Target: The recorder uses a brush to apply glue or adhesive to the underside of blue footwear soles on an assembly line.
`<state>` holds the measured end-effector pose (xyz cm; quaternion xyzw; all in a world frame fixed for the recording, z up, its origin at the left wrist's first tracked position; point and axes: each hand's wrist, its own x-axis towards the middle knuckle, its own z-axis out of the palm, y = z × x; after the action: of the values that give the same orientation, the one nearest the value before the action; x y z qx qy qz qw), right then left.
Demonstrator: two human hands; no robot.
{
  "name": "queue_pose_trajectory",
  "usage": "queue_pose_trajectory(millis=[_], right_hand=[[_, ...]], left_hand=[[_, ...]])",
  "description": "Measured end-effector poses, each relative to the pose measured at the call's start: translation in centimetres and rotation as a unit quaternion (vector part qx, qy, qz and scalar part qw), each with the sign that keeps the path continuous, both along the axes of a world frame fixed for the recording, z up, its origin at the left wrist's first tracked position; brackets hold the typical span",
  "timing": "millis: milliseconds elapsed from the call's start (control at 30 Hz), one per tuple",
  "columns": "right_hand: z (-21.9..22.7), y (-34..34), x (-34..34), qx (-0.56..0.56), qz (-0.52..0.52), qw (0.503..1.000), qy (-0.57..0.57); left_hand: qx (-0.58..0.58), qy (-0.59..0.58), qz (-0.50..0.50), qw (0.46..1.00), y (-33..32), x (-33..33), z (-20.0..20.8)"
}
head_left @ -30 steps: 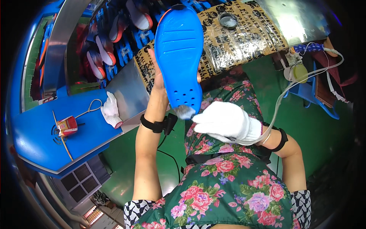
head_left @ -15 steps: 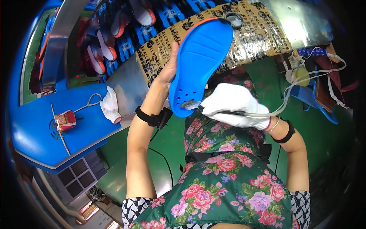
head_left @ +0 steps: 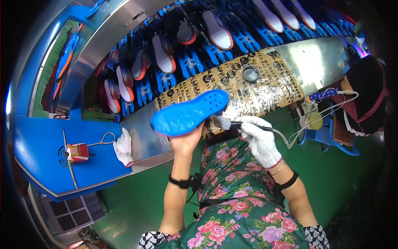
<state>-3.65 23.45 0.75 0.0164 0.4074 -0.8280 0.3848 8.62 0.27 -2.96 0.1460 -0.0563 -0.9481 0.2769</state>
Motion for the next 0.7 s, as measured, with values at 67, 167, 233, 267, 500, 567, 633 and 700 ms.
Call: queue_pose_trajectory(millis=[67, 167, 233, 267, 500, 567, 633, 700], right_hand=[[-1.1, -0.4, 0.1, 0.004, 0.004, 1.000, -0.015], [-0.5, -1.4, 0.5, 0.005, 0.034, 0.999, -0.003], [-0.4, -1.8, 0.7, -0.012, 0.036, 0.999, 0.030], [-0.2, -1.9, 0.6, -0.019, 0.038, 0.998, 0.052], [6.8, -1.3, -1.1, 0.039, 0.008, 0.949, 0.312], [8.1, -1.2, -1.7, 0.052, 0.004, 0.924, 0.380], [9.3, -1.2, -2.5, 0.065, -0.040, 0.807, 0.586], [10.4, -1.9, -3.0, 0.064, -0.064, 0.767, 0.635]], left_hand=[[-0.033, -0.016, -0.111, 0.993, 0.9, 3.6, 0.7], [0.033, -0.005, -0.255, 0.966, 2.4, 6.0, 0.9], [0.088, 0.029, -0.299, 0.950, 2.9, 6.9, 0.1], [0.093, 0.028, -0.300, 0.949, 3.5, 6.9, -0.3], [0.032, 0.108, -0.278, 0.954, 8.6, 1.5, 3.0], [0.033, 0.120, -0.289, 0.949, 9.0, 1.4, 2.8], [0.003, 0.138, -0.316, 0.939, 9.3, 1.0, 2.9], [-0.041, 0.075, -0.309, 0.947, 9.5, 0.5, 4.2]])
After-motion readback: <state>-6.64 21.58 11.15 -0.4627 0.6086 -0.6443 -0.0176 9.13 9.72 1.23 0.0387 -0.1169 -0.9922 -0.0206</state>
